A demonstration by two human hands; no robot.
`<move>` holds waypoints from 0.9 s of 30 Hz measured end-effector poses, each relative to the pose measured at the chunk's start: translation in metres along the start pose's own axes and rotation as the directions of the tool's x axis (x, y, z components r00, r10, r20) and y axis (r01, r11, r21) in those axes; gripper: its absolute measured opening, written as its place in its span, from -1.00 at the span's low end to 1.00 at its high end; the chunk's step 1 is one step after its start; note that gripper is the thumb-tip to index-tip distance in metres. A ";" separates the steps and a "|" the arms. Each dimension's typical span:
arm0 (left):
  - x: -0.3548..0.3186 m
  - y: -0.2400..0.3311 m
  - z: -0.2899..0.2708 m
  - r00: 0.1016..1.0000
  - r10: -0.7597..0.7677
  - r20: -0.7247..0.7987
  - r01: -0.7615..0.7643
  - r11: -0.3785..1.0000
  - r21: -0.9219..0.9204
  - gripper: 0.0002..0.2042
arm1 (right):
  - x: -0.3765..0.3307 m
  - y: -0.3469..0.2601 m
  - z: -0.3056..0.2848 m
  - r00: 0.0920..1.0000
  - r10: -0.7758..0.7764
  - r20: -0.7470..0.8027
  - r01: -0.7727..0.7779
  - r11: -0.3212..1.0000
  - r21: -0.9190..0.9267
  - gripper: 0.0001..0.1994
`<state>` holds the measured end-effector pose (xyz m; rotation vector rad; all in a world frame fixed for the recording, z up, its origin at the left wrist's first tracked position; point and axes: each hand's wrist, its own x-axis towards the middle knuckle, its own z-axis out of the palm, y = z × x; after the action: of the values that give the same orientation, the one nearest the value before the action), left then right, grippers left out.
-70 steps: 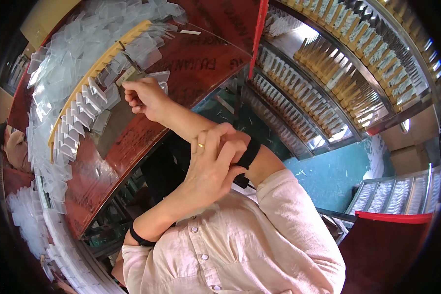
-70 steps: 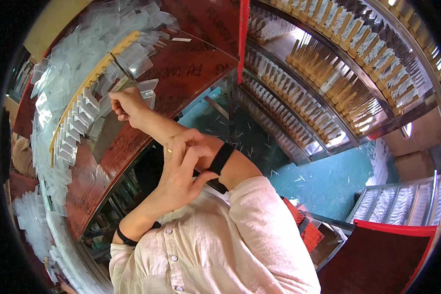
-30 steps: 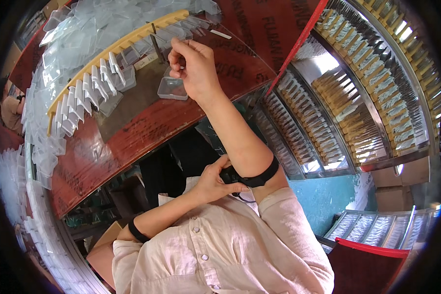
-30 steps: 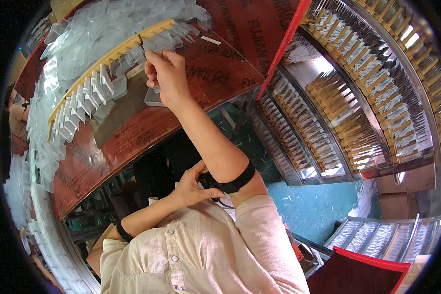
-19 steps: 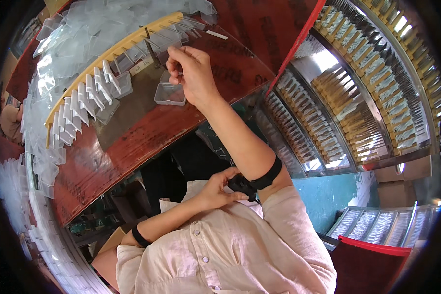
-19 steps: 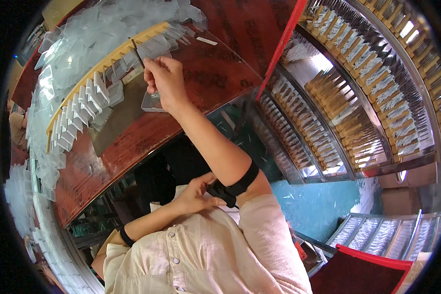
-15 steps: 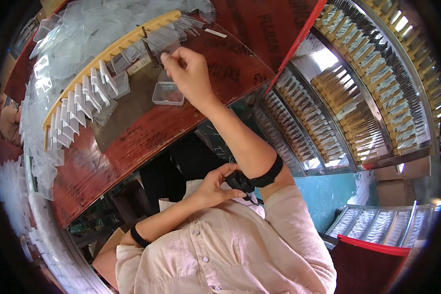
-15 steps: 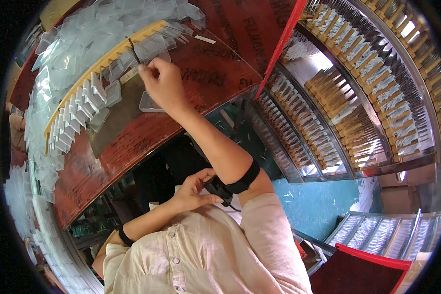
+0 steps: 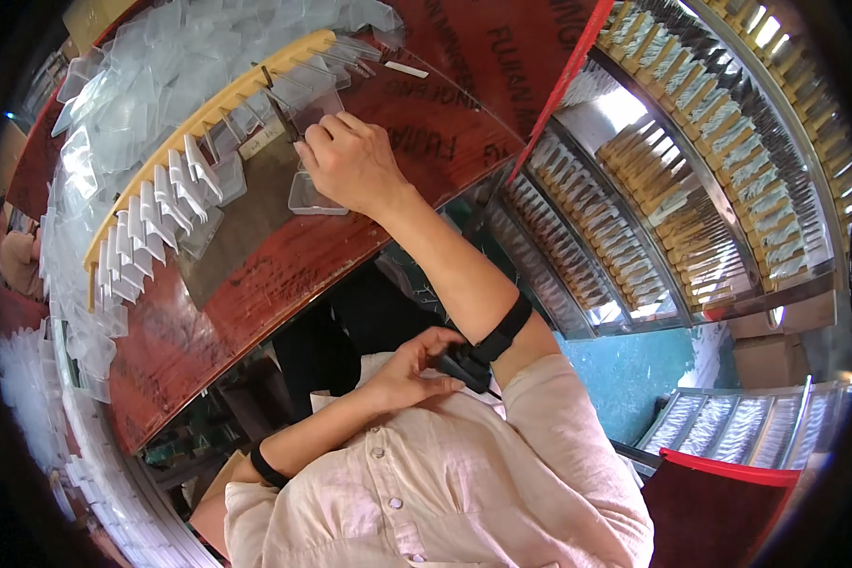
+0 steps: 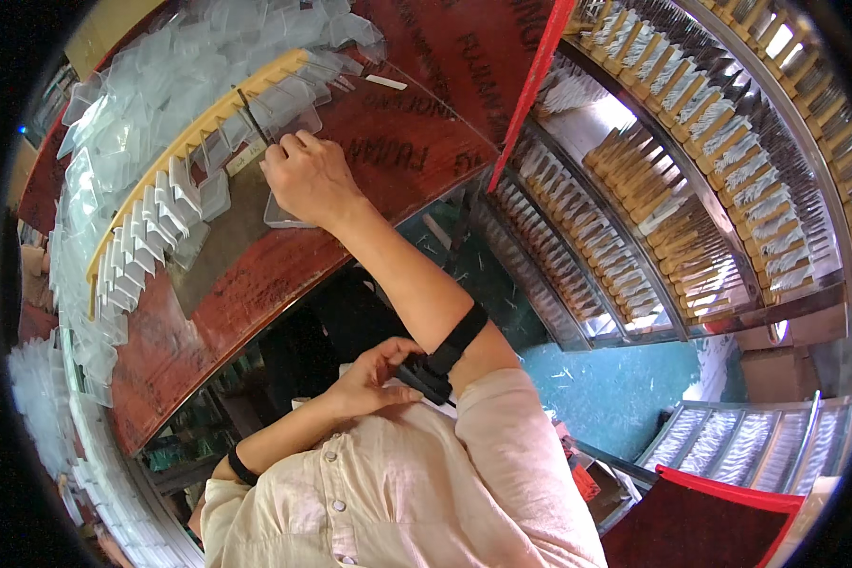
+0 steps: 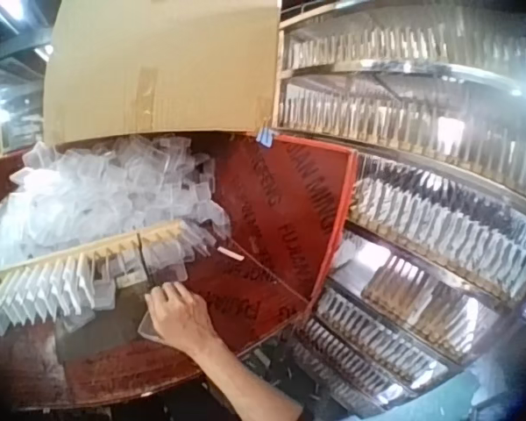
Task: Sorting and packing plastic parts into small plastic containers on an assembly line.
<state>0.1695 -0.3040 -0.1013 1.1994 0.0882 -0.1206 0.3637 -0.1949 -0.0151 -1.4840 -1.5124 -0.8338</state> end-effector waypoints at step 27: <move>0.016 0.088 0.012 0.532 0.611 0.586 -0.518 -0.312 0.796 -0.74 | 0.049 -0.034 0.000 0.989 0.123 -0.081 -0.090 0.941 0.326 -0.78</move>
<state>0.1977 -0.2842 -0.0180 2.5628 -0.7374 1.0315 0.3323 -0.1765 0.0319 -1.2514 -1.4029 -0.5569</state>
